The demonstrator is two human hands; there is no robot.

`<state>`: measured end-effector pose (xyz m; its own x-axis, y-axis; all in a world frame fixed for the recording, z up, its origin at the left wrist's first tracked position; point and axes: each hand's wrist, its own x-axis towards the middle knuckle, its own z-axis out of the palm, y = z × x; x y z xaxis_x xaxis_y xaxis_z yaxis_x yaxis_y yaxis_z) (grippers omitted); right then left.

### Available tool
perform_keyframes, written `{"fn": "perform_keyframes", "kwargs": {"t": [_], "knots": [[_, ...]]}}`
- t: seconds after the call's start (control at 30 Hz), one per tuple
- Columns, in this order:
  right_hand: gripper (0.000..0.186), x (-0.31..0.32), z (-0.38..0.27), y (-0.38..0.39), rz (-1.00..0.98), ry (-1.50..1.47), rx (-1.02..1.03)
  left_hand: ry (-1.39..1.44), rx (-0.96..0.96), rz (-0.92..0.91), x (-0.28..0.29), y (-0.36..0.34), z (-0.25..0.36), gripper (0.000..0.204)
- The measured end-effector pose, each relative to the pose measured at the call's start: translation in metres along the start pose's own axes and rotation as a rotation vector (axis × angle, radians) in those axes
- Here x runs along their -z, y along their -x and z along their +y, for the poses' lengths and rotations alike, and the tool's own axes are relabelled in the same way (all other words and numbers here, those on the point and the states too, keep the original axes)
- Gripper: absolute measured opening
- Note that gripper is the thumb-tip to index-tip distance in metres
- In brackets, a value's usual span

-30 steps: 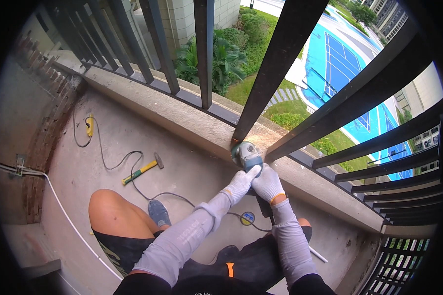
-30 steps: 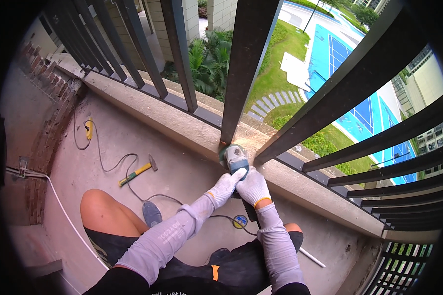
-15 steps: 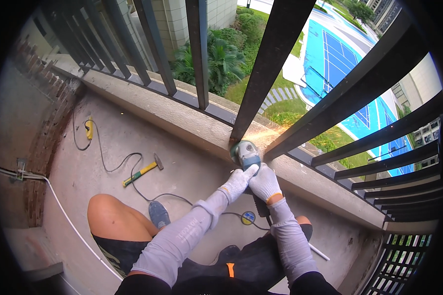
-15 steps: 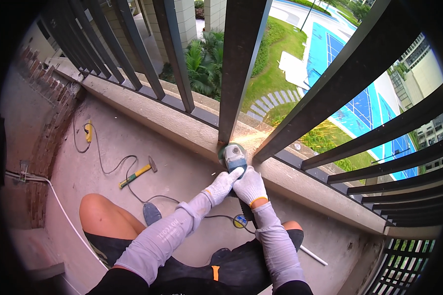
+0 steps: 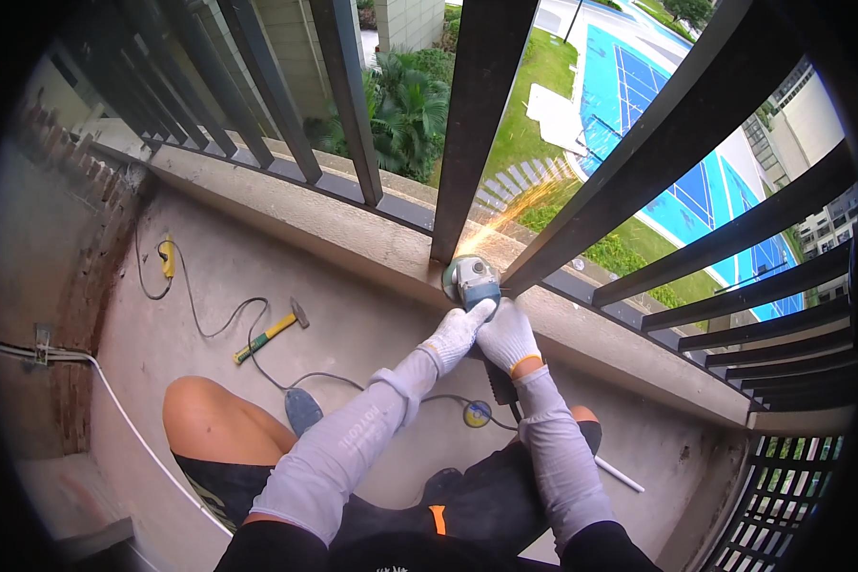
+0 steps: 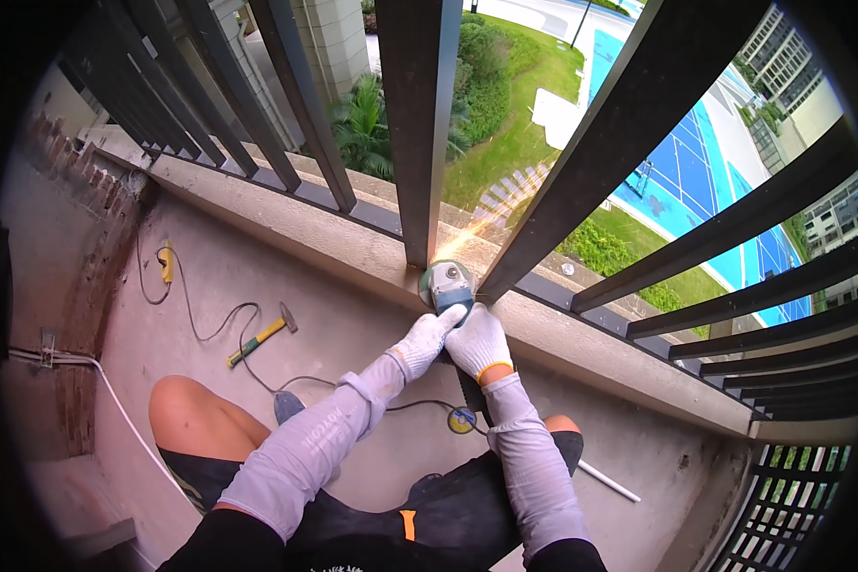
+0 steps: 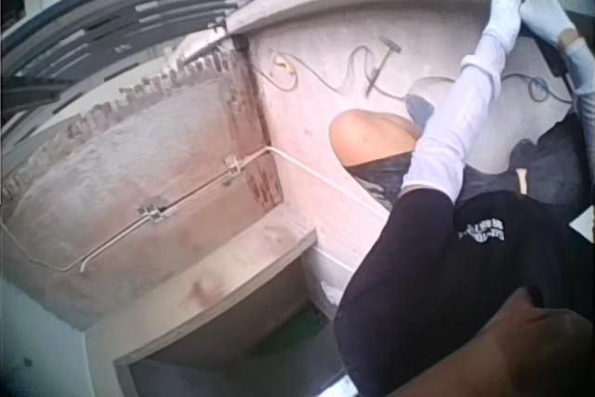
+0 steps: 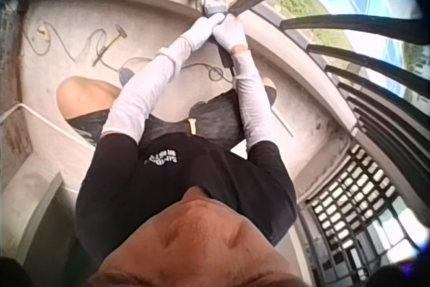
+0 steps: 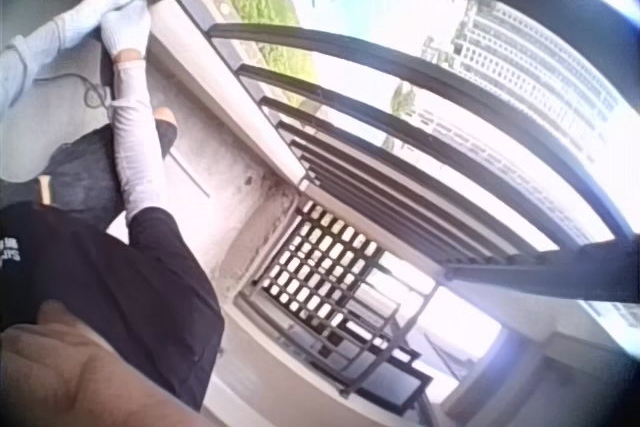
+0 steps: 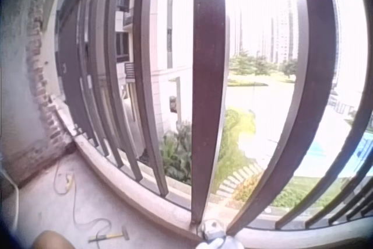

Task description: The person holds an angle grinder with both hands and moves it along a metal railing on a balcony. They apply the spinning disc to the metal as sparks fly, move to different sections of the railing, and handle the disc on the tool with their hands.

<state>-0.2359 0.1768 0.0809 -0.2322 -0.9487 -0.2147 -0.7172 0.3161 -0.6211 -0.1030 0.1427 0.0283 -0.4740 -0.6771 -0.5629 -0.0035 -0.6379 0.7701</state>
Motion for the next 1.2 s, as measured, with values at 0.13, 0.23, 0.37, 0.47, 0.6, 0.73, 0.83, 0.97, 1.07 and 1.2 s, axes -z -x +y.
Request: {"fn": "perform_keyframes", "kwargs": {"t": [0.13,0.23,0.37,0.47,0.6,0.73,0.83,0.97,1.07,1.2], "knots": [[0.041,0.002,-0.003,0.000,-0.004,0.009,-0.017,-0.038,-0.042,-0.037,0.002,-0.003,-0.002,0.061],[0.041,0.002,-0.003,0.000,-0.012,-0.002,-0.015,-0.026,-0.031,-0.019,0.002,-0.004,-0.002,0.060],[0.041,0.000,-0.003,0.000,0.005,-0.002,-0.032,-0.004,-0.026,-0.032,0.003,-0.005,0.000,0.060],[0.042,-0.001,-0.006,0.001,0.023,-0.026,-0.055,-0.080,-0.033,-0.033,0.008,-0.004,0.005,0.060],[0.044,-0.004,-0.006,0.001,0.024,-0.013,-0.044,-0.055,-0.010,-0.072,0.008,0.000,0.009,0.060],[0.043,-0.004,-0.008,0.000,0.040,-0.029,-0.061,-0.045,-0.023,-0.071,0.009,-0.002,0.008,0.059],[0.043,-0.004,-0.015,0.002,0.056,-0.019,-0.050,0.066,-0.019,-0.026,0.010,-0.005,0.000,0.057],[0.041,0.003,-0.012,-0.001,0.032,-0.026,-0.045,0.081,-0.022,-0.005,0.003,-0.007,0.000,0.056],[0.039,0.009,-0.012,-0.005,0.006,-0.009,-0.016,0.101,-0.028,0.011,-0.001,-0.010,0.001,0.055],[0.038,0.013,-0.008,-0.006,0.005,0.030,-0.005,0.082,-0.026,0.039,-0.006,-0.013,-0.001,0.057]]}}
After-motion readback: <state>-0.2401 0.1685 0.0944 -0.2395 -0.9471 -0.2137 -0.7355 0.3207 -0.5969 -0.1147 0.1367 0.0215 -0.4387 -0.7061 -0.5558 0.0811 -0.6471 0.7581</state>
